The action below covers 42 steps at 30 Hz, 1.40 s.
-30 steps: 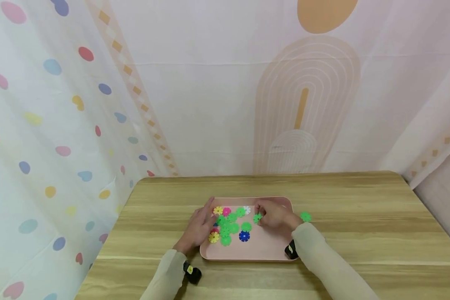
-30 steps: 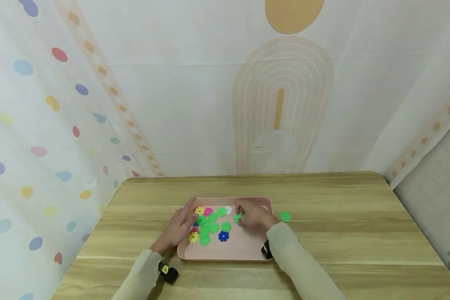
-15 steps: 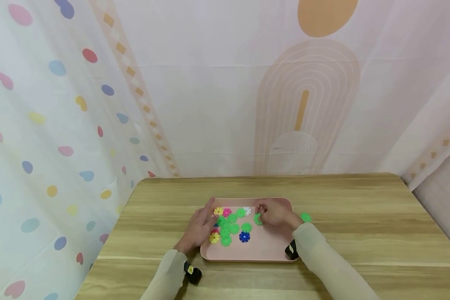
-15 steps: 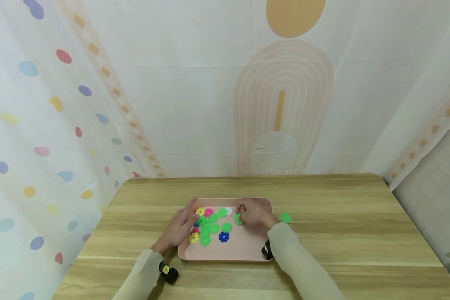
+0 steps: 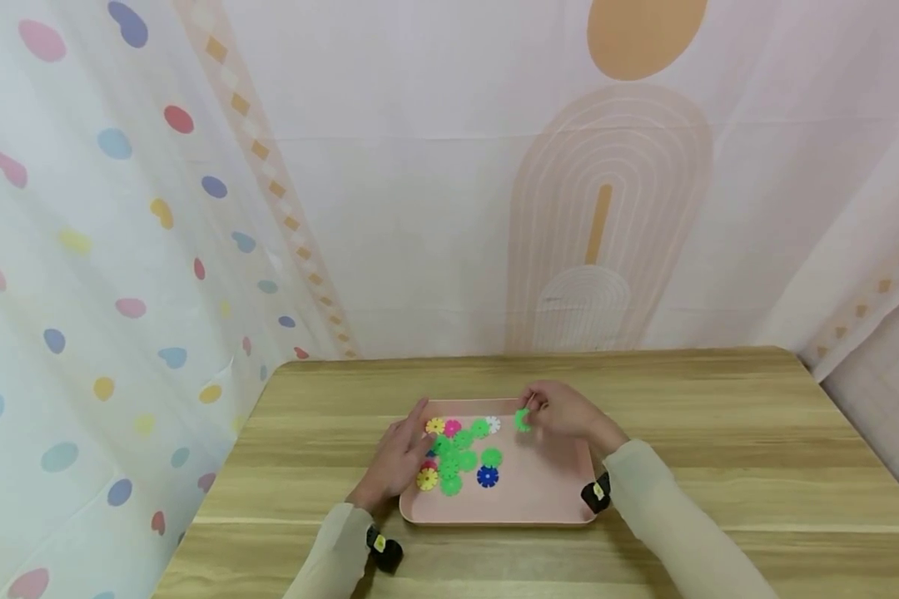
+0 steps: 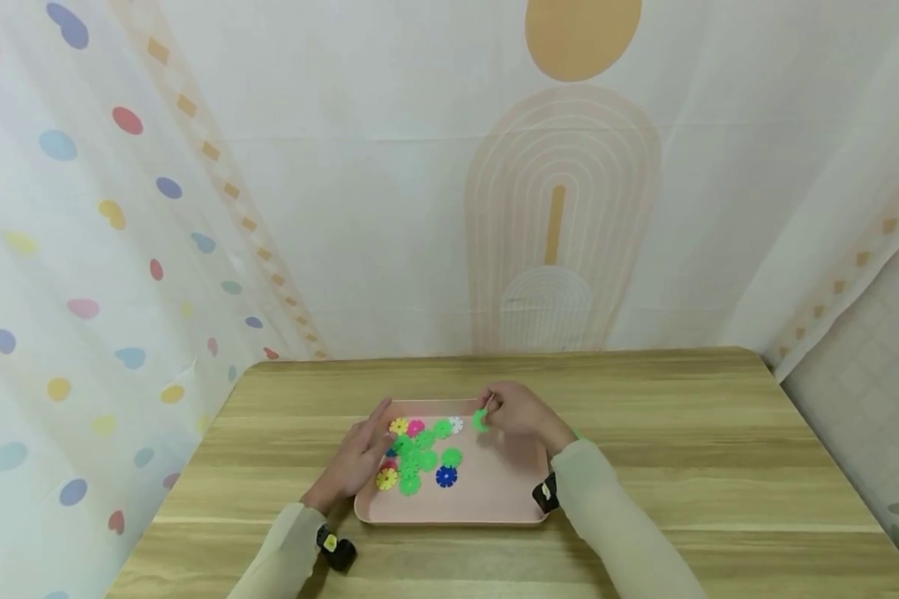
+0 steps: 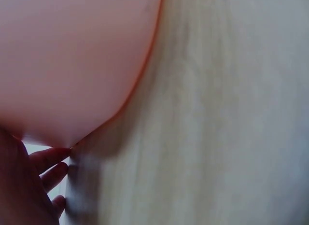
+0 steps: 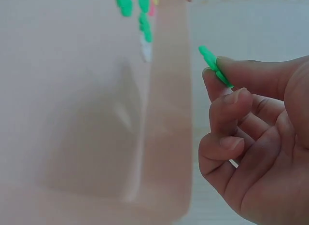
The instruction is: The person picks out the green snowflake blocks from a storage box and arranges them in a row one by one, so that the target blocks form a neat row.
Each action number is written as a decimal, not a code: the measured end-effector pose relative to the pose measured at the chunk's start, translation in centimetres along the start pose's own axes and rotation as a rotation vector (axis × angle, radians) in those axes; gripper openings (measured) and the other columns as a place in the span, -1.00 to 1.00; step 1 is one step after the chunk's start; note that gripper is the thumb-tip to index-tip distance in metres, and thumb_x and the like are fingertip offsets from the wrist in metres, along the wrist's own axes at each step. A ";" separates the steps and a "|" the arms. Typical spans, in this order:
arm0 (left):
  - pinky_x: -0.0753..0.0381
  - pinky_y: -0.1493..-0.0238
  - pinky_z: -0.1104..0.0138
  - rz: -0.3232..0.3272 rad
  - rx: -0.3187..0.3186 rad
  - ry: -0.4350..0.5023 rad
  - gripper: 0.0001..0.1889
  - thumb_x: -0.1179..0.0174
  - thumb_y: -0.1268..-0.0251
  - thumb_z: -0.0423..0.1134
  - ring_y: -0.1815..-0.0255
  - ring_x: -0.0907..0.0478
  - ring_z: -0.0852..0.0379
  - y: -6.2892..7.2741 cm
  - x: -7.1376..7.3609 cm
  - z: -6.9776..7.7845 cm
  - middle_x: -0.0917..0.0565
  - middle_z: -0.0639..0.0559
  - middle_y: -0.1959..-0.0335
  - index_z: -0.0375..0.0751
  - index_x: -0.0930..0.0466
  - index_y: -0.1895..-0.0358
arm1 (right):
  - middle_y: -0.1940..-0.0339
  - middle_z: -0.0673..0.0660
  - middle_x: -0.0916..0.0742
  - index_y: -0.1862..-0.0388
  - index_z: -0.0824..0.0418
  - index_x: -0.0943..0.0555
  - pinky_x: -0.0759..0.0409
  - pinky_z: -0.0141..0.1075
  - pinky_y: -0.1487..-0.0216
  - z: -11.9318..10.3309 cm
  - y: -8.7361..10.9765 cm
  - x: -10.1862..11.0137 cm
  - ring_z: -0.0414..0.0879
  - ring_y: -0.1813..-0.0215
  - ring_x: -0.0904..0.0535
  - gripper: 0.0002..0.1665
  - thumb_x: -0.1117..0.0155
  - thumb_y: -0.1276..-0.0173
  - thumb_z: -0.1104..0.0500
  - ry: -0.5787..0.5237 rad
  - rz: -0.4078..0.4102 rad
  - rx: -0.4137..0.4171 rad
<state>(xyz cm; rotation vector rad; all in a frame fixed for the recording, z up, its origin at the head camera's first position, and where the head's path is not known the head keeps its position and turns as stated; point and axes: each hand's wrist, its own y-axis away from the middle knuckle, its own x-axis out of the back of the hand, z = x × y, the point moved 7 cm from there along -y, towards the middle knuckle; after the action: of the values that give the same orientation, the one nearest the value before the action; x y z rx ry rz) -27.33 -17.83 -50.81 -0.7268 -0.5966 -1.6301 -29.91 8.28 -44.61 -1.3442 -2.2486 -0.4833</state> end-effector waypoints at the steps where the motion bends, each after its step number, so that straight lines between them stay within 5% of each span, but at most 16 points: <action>1: -0.19 -0.37 -0.27 0.000 0.000 -0.001 -0.33 0.03 -0.55 -0.01 -0.45 -0.19 -0.21 0.0 0.0 -0.1 -0.32 -0.14 -0.49 0.05 0.04 -0.61 | 0.37 0.07 -0.67 0.17 0.28 -0.61 -0.50 -0.34 0.35 0.0 0.2 0.3 -0.10 0.34 -0.52 -0.85 -0.23 -0.30 0.41 -0.021 0.005 -0.002; 7: -0.19 -0.37 -0.26 -0.001 -0.003 0.000 -0.32 0.03 -0.55 0.00 -0.44 -0.19 -0.21 0.0 0.0 -0.2 -0.32 -0.13 -0.49 0.05 0.04 -0.61 | 0.34 0.12 -0.64 0.11 0.31 -0.60 -0.45 -0.37 0.49 0.3 1.4 2.1 -0.10 0.45 -0.46 -0.83 -0.21 -0.34 0.39 -0.086 0.031 -0.007; 19: -0.17 -0.37 -0.29 -0.005 -0.008 -0.007 -0.33 0.04 -0.55 0.00 -0.46 -0.17 -0.24 0.1 -0.1 -0.1 -0.30 -0.14 -0.50 0.05 0.04 -0.61 | 0.29 0.15 -0.63 0.05 0.32 -0.56 -0.46 -0.33 0.46 2.3 4.1 5.5 -0.07 0.41 -0.47 -0.82 -0.21 -0.40 0.30 -0.085 0.090 -0.013; 42: -0.18 -0.37 -0.26 -0.004 0.004 0.006 -0.32 0.04 -0.54 0.01 -0.45 -0.18 -0.24 0.2 0.0 0.1 -0.31 -0.15 -0.49 0.06 0.04 -0.61 | 0.29 0.15 -0.63 -0.03 0.40 -0.51 -0.46 -0.34 0.46 8.8 9.1 9.3 -0.14 0.42 -0.46 -0.73 -0.21 -0.41 0.30 -0.120 0.222 -0.141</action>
<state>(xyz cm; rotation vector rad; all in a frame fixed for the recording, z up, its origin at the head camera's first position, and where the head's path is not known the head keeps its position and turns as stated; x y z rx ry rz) -27.15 -17.80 -50.68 -0.7181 -0.5968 -1.6338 -27.52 23.67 -46.14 -1.7133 -2.1560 -0.5017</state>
